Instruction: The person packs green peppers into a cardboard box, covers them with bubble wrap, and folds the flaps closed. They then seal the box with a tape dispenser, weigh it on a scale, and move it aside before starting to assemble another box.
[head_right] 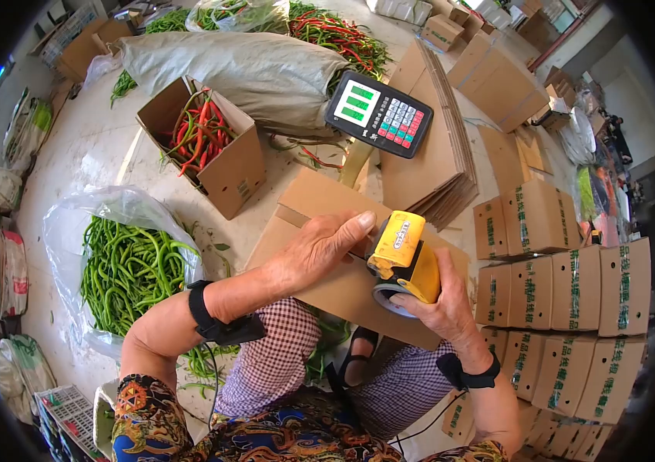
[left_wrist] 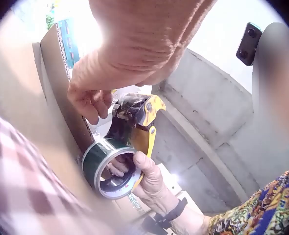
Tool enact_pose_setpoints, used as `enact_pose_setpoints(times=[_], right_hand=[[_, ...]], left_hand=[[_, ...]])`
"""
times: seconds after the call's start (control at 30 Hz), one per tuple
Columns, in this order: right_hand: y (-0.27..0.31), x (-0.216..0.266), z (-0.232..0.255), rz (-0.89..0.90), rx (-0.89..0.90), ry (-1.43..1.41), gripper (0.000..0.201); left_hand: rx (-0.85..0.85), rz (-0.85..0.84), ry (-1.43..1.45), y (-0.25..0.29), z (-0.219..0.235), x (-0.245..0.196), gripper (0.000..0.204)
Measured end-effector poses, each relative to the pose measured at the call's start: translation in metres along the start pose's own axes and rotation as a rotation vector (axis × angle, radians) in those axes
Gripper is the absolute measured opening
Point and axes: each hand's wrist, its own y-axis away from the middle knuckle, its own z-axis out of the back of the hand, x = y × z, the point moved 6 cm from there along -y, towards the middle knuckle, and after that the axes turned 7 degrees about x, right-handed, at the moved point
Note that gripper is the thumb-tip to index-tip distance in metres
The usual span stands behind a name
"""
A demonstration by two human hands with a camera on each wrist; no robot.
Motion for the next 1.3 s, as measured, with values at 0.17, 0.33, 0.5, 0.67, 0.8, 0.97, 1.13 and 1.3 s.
enact_pose_setpoints(times=[0.17, 0.33, 0.5, 0.67, 0.8, 0.97, 1.13, 1.3], right_hand=[[0.005, -0.006, 0.003, -0.057, -0.016, -0.008, 0.066], [0.000, 0.002, 0.011, 0.012, -0.042, -0.245, 0.072], [-0.019, 0.003, 0.011, 0.100, 0.009, 0.056, 0.069], [-0.017, 0.008, 0.004, 0.098, -0.017, 0.109, 0.069], [-0.017, 0.013, 0.002, 0.096, -0.014, 0.258, 0.067], [-0.022, 0.021, -0.003, 0.118, -0.031, 0.275, 0.065], [-0.030, 0.038, -0.011, 0.202, -0.032, 0.434, 0.070], [-0.032, 0.043, -0.011, 0.197, -0.007, 0.418, 0.069]], left_hand=[[-0.413, -0.473, -0.837, 0.003, 0.040, -0.038, 0.020], [-0.196, -0.452, -0.914, 0.001, 0.038, 0.020, 0.017], [-0.135, -0.450, -0.860, 0.001, 0.041, 0.015, 0.016], [-0.081, -0.110, -0.054, 0.010, 0.018, 0.005, 0.049], [-0.047, -0.039, 0.069, 0.011, 0.003, 0.005, 0.042], [-0.098, -0.029, 0.096, 0.010, 0.007, 0.016, 0.033], [-0.235, -0.113, -0.189, 0.013, 0.039, 0.023, 0.027], [-0.381, -0.166, -0.396, 0.034, 0.112, 0.040, 0.024]])
